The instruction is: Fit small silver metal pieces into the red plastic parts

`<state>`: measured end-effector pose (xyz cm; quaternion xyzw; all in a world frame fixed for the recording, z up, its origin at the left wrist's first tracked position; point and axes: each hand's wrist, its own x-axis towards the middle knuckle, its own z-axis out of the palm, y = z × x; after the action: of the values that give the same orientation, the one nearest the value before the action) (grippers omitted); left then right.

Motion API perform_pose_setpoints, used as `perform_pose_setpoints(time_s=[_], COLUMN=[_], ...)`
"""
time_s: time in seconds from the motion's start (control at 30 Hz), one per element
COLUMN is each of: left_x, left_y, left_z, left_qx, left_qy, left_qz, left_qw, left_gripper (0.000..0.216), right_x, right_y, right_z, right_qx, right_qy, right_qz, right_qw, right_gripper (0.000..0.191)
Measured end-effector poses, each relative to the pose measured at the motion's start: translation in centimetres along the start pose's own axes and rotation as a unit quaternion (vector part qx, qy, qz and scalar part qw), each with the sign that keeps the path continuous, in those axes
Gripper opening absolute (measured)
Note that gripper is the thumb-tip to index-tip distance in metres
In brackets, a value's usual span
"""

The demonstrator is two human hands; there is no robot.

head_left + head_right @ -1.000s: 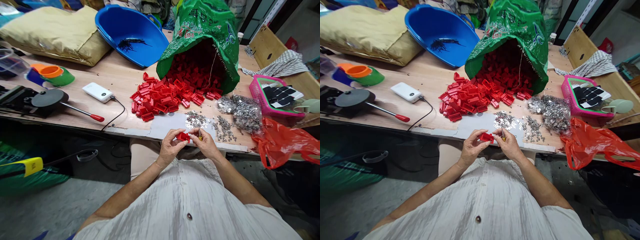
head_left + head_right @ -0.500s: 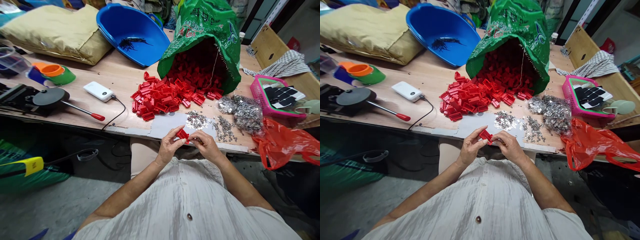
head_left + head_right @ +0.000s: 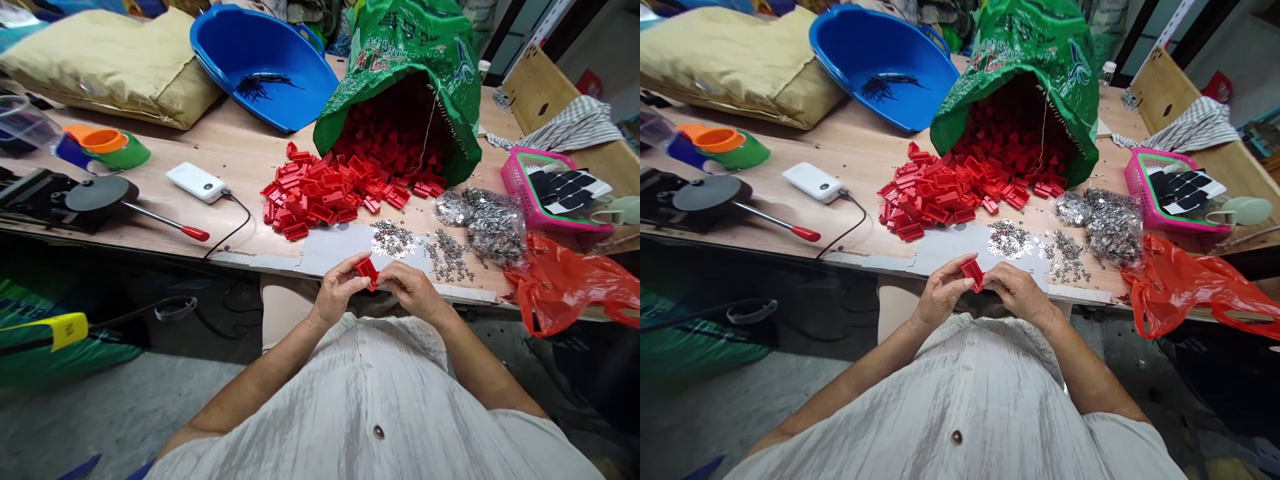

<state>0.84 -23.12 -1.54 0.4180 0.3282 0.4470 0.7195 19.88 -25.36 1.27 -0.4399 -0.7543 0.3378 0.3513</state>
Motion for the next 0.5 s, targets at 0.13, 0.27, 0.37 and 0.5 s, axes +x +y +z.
perform_pose_setpoints(time_s=[0.13, 0.27, 0.37, 0.5], left_x=[0.0, -0.1, -0.2, -0.2], left_y=[-0.2, -0.4, -0.4, -0.4], left_z=[0.0, 0.1, 0.2, 0.2], left_qx=[0.004, 0.017, 0.036, 0.064], left_qy=[-0.003, -0.014, -0.014, -0.019], left_qz=[0.003, 0.023, 0.039, 0.059], left_qw=[1.000, 1.000, 0.998, 0.996], left_gripper=[0.048, 0.048, 0.046, 0.041], right_x=[-0.1, -0.4, -0.3, -0.1], right_y=[-0.3, -0.3, 0.0, 0.7], right_z=[0.1, 0.5, 1.1, 1.8], right_qx=[0.055, 0.135, 0.173, 0.142], right_qy=[-0.003, -0.001, 0.020, 0.055], right_qz=[0.058, 0.138, 0.156, 0.172], right_qw=[0.997, 0.981, 0.972, 0.973], right_gripper=[0.011, 0.012, 0.018, 0.027])
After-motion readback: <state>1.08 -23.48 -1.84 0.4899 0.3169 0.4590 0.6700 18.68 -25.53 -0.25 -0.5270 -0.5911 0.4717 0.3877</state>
